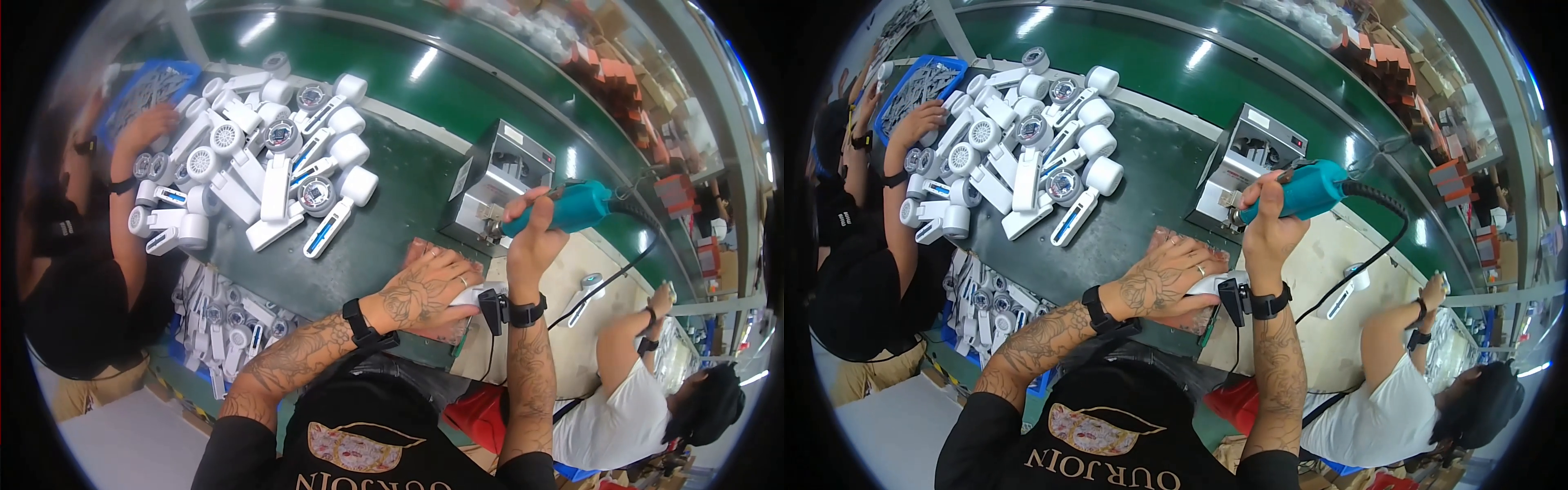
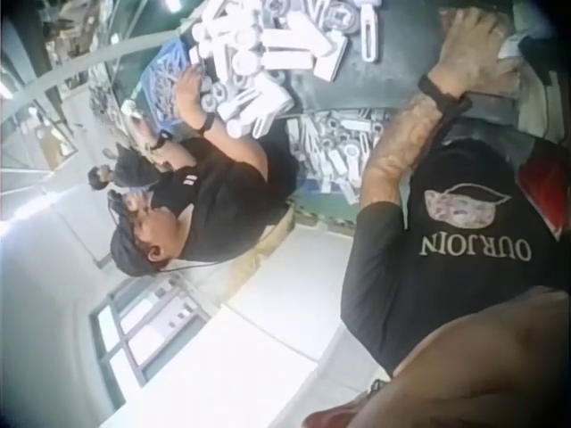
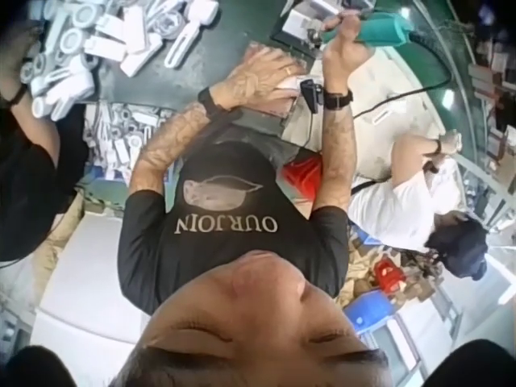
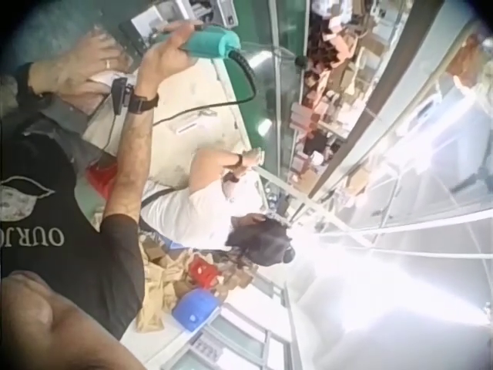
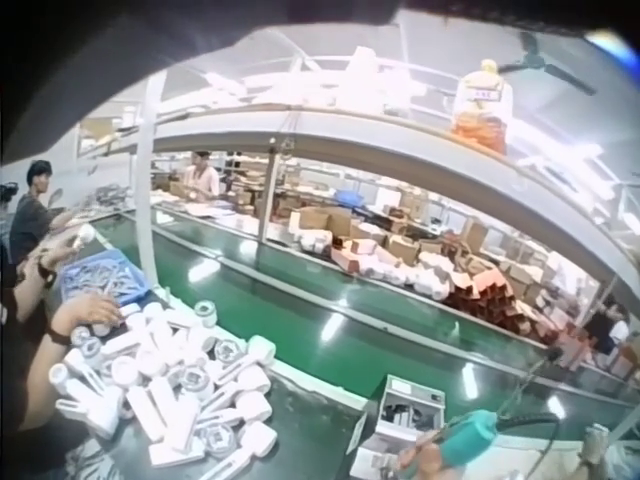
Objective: The person picks up a white fan, places it on a block, and uses a power screwdriver to drive a screw into it before setting it aside and repeating the process with several more fans.
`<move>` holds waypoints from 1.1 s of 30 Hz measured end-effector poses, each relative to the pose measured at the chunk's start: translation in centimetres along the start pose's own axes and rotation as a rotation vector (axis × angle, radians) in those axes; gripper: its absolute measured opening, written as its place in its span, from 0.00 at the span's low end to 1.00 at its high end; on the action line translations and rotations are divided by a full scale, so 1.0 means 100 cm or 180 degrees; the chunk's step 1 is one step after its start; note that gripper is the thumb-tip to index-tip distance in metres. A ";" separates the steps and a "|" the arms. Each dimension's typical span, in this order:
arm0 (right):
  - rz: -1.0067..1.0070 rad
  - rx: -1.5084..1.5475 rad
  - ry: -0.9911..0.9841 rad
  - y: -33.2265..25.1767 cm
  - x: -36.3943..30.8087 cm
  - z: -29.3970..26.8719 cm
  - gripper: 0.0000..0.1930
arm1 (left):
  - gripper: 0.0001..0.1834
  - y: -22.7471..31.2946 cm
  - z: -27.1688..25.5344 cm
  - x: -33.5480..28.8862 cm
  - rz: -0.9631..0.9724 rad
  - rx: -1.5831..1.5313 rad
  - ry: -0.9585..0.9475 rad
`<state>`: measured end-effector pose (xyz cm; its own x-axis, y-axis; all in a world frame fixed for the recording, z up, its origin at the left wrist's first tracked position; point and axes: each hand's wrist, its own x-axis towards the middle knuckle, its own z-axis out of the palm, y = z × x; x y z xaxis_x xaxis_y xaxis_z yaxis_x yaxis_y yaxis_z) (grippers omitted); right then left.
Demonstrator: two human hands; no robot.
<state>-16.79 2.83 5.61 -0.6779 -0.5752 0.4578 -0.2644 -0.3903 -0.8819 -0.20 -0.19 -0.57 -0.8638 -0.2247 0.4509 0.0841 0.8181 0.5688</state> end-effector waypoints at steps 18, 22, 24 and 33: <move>0.0308 0.0194 -0.0208 -0.037 -0.057 -0.030 0.31 | 0.28 0.000 0.000 0.001 -0.0103 0.0145 -0.0145; 0.0320 0.0249 -0.0191 -0.033 -0.058 -0.030 0.30 | 0.28 0.002 -0.001 0.001 -0.0113 0.0171 -0.0133; 0.0355 0.0277 -0.0211 -0.027 -0.059 -0.031 0.30 | 0.28 0.002 0.000 0.001 -0.0148 0.0171 -0.0151; 0.0528 0.0604 -0.0210 -0.019 -0.061 -0.029 0.22 | 0.29 0.001 0.000 0.003 -0.0109 0.0261 -0.0227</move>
<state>-14.11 9.19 4.16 -0.6535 -0.6857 0.3206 -0.0157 -0.4112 -0.9114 -0.45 -0.14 -0.39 -0.8989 -0.2175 0.3803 0.0153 0.8519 0.5235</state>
